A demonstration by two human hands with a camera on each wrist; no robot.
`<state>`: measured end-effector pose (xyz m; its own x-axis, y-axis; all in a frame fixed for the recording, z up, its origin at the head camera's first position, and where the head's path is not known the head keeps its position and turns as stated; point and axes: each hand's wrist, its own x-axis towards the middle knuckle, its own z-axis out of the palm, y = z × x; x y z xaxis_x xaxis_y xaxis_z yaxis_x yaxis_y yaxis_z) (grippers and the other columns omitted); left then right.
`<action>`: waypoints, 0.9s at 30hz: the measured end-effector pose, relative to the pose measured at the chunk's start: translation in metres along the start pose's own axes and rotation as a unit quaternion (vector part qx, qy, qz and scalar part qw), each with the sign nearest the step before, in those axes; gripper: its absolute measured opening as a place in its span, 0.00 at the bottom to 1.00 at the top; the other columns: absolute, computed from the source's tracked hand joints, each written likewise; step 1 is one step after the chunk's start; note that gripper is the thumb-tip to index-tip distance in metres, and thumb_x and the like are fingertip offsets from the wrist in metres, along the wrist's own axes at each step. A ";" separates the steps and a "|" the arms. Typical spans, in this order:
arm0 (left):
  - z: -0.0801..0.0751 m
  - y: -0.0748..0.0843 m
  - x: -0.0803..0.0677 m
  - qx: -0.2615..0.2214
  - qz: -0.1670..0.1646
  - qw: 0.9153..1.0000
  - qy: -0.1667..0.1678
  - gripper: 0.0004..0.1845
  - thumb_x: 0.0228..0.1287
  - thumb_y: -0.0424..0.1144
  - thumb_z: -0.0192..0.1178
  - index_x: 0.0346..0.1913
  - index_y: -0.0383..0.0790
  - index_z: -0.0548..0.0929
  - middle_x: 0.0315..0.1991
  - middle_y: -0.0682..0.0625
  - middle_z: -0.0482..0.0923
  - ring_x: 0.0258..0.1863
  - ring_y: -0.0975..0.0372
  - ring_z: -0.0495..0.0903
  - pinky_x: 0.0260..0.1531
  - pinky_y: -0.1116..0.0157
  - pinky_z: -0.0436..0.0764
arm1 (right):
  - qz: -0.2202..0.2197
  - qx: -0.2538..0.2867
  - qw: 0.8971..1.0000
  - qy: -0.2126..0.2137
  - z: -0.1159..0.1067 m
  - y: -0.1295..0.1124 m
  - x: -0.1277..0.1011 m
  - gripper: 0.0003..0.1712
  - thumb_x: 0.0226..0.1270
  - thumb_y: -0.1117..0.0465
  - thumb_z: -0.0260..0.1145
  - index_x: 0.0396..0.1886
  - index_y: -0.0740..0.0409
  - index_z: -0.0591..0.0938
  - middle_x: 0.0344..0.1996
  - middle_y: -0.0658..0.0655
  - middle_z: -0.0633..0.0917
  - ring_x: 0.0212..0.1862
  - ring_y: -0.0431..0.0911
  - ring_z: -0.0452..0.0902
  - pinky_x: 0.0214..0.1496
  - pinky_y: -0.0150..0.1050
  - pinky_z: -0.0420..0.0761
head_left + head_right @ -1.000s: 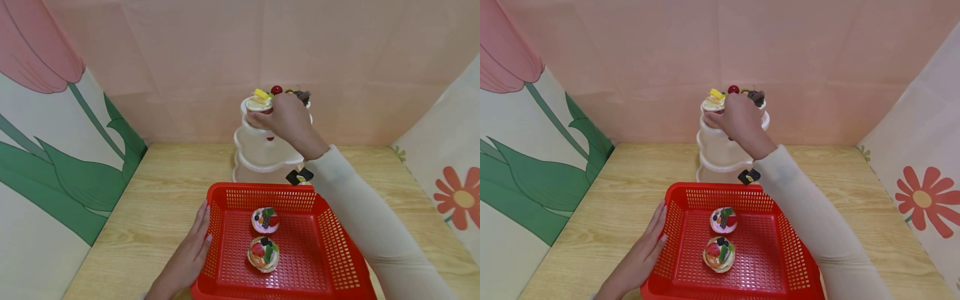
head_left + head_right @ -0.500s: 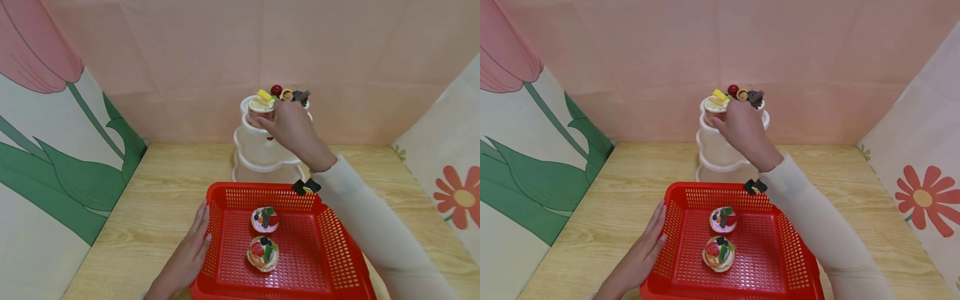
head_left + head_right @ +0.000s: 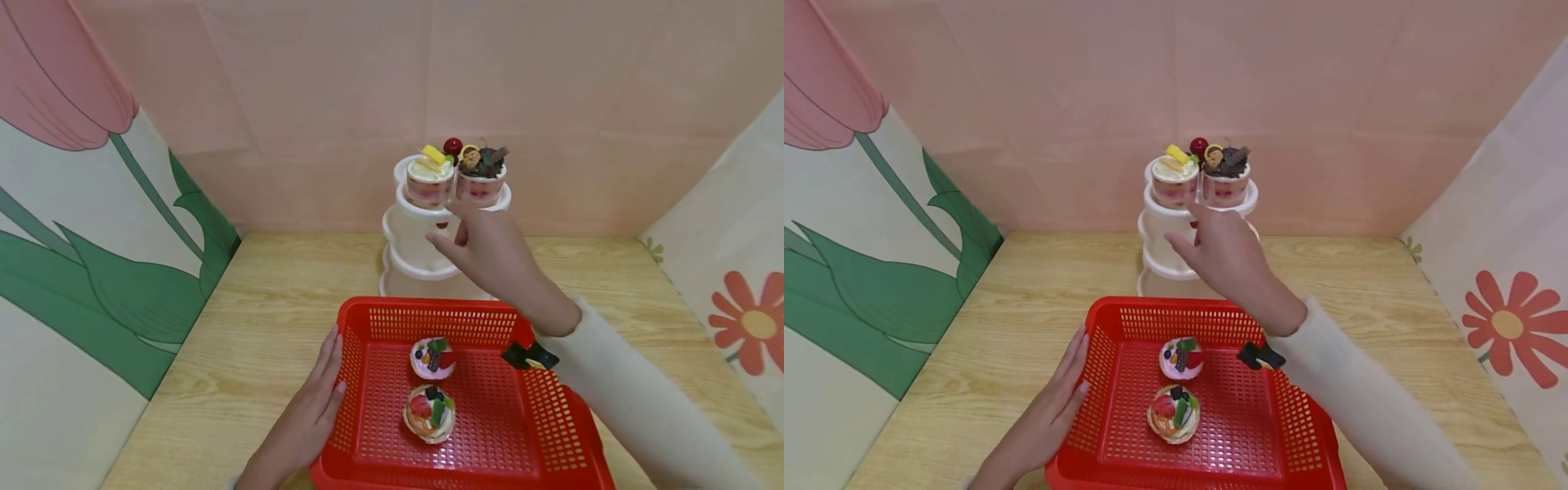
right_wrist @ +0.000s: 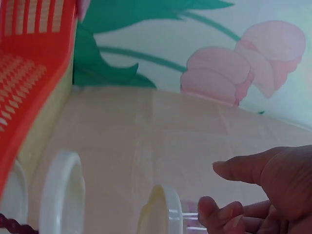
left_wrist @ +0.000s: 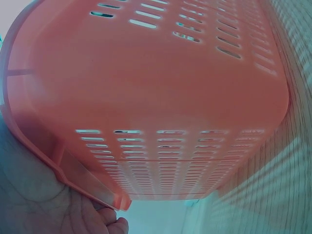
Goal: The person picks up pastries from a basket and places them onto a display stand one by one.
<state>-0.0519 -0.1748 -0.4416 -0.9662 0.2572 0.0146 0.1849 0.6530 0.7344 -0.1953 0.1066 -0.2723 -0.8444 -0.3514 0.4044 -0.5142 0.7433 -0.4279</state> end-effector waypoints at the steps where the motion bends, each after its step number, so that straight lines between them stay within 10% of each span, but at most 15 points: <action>1: 0.000 0.000 0.000 -0.001 0.001 1.000 0.000 0.37 0.82 0.38 0.45 0.83 0.56 0.40 0.82 0.66 0.30 0.79 0.67 0.41 0.69 0.50 0.63 | -0.004 0.010 1.000 -0.013 0.001 0.000 -0.005 0.20 0.69 0.53 0.71 0.52 0.62 0.84 0.15 0.51 0.78 0.18 0.45 0.70 0.19 0.40 0.69; 27: -0.004 0.002 -0.004 0.012 0.003 1.000 0.005 0.38 0.82 0.37 0.46 0.83 0.57 0.38 0.82 0.66 0.28 0.80 0.65 0.41 0.70 0.50 0.62 | -0.054 0.014 0.979 -0.196 0.034 0.017 -0.080 0.19 0.61 0.50 0.77 0.48 0.54 0.89 0.26 0.39 0.82 0.28 0.36 0.75 0.29 0.31 0.78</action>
<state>-0.0488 -0.1774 -0.4377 -0.9667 0.2546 0.0257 0.1951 0.6685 0.7177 -0.1420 0.1276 -0.3396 -0.7743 -0.6232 0.1098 -0.6036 0.6752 -0.4241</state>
